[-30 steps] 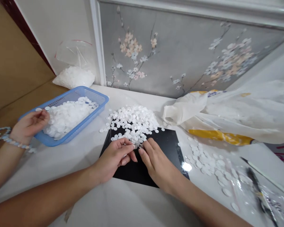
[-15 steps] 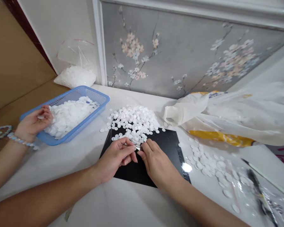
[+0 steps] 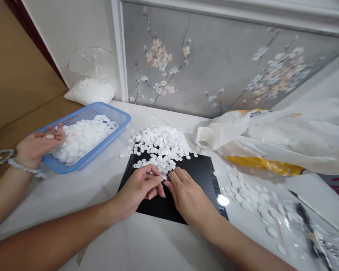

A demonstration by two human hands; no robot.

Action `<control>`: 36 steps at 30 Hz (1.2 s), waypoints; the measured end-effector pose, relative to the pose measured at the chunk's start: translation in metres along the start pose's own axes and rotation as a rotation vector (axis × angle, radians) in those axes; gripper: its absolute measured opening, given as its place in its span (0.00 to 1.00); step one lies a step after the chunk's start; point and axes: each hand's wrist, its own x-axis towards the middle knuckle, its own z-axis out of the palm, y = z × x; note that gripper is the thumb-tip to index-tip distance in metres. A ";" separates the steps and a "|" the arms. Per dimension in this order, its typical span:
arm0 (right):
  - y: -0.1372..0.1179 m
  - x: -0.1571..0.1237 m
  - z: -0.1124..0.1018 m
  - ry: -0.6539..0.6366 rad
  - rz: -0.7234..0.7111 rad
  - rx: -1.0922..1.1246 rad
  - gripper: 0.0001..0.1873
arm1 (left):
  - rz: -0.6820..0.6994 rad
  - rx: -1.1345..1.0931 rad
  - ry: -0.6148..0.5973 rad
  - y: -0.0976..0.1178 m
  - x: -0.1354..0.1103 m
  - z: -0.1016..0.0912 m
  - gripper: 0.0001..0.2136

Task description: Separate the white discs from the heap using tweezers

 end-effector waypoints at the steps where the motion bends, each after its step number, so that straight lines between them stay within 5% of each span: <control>1: 0.000 0.000 0.000 0.003 -0.001 -0.002 0.12 | 0.001 0.001 -0.002 0.000 0.000 0.000 0.07; 18: 0.001 0.001 0.001 0.030 0.005 0.007 0.15 | 0.008 0.019 -0.007 -0.002 0.001 -0.001 0.09; 26: 0.016 0.006 -0.008 -0.045 0.252 0.172 0.16 | 0.019 0.035 0.004 0.002 0.001 -0.003 0.07; 30: 0.029 0.010 -0.011 -0.069 0.331 0.244 0.14 | 0.085 -0.023 0.122 0.015 0.004 -0.011 0.09; 36: 0.024 0.010 -0.004 -0.063 0.085 0.367 0.08 | 0.097 -0.123 0.182 0.035 0.010 -0.025 0.03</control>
